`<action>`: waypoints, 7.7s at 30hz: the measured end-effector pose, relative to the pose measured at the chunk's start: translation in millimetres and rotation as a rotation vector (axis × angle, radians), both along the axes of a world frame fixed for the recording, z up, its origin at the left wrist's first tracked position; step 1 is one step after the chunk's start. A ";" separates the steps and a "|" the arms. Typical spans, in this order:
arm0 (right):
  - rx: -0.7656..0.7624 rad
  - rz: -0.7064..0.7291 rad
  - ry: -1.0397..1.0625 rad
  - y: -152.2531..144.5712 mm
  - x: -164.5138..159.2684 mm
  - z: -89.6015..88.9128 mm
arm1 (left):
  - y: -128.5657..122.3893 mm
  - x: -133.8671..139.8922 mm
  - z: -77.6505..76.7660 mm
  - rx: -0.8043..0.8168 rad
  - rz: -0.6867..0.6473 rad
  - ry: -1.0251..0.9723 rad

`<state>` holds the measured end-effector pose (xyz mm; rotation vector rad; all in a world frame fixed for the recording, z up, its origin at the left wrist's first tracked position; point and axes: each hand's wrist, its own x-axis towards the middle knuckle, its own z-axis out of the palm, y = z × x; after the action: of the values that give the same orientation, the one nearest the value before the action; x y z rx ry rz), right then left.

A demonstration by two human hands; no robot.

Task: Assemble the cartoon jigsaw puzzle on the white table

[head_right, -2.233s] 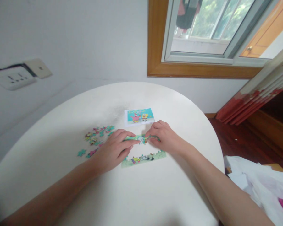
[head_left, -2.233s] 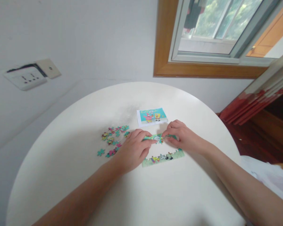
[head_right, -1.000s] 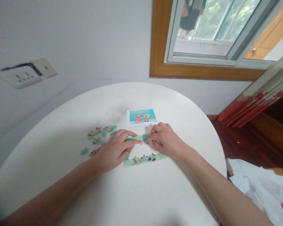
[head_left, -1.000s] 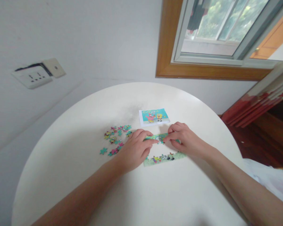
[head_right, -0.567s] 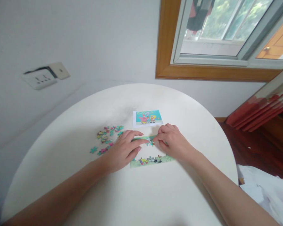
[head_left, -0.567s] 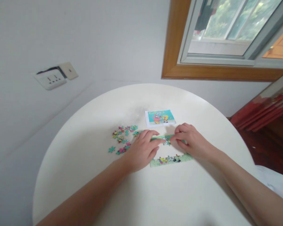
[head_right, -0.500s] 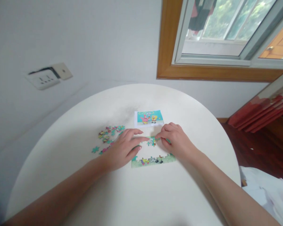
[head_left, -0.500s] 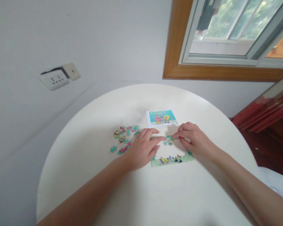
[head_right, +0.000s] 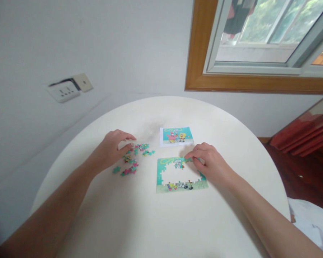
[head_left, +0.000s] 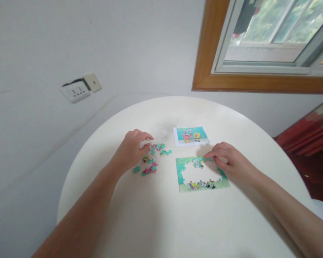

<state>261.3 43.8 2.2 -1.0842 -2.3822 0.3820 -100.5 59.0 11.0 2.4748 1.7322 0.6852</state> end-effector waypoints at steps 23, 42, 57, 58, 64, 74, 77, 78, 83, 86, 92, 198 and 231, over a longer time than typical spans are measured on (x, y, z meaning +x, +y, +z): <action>-0.024 -0.025 0.031 3.9 5.2 -2.7 | -7.8 26.7 -11.8 -0.071 -0.132 0.099; -0.060 -0.042 0.022 4.3 1.5 -1.7 | -2.7 27.0 -19.1 -0.068 -0.177 0.098; -0.059 -0.007 0.033 3.7 0.9 -1.0 | -13.1 46.1 1.4 -0.284 -0.119 -0.235; -0.059 -0.005 0.034 3.6 0.7 -0.9 | -13.8 46.7 1.4 -0.301 -0.125 -0.254; -0.060 -0.002 0.046 4.1 1.6 -3.9 | -15.7 47.7 3.6 -0.307 -0.148 -0.218; -0.043 -0.010 0.042 4.3 1.5 -4.0 | -8.3 33.2 1.8 -0.259 -0.104 -0.194; -0.042 -0.004 0.036 4.7 2.2 -5.2 | -3.6 23.1 0.1 -0.231 -0.074 -0.135; -0.045 -0.001 0.033 4.7 2.4 -5.3 | -2.6 20.7 -0.3 -0.234 -0.067 -0.123; -0.055 -0.011 0.018 3.3 1.8 -3.4 | -3.1 19.3 -3.0 -0.273 -0.080 -0.077; -0.048 -0.008 0.023 3.1 1.7 -3.1 | -5.1 21.9 -4.3 -0.259 -0.090 -0.022; -0.040 -0.013 0.009 4.7 3.0 -5.7 | -2.1 10.9 -0.6 -0.179 -0.050 -0.003; -0.039 0.021 0.024 5.3 4.3 -4.2 | -12.0 -7.2 11.1 -0.434 0.047 -0.108; -0.068 0.138 0.173 -23.6 -39.9 7.9 | -44.7 108.2 -3.5 -0.605 -0.218 -0.645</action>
<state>221.4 20.2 10.1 -0.8800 -2.3094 0.5853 7.7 14.3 7.4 1.7329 1.1765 0.6964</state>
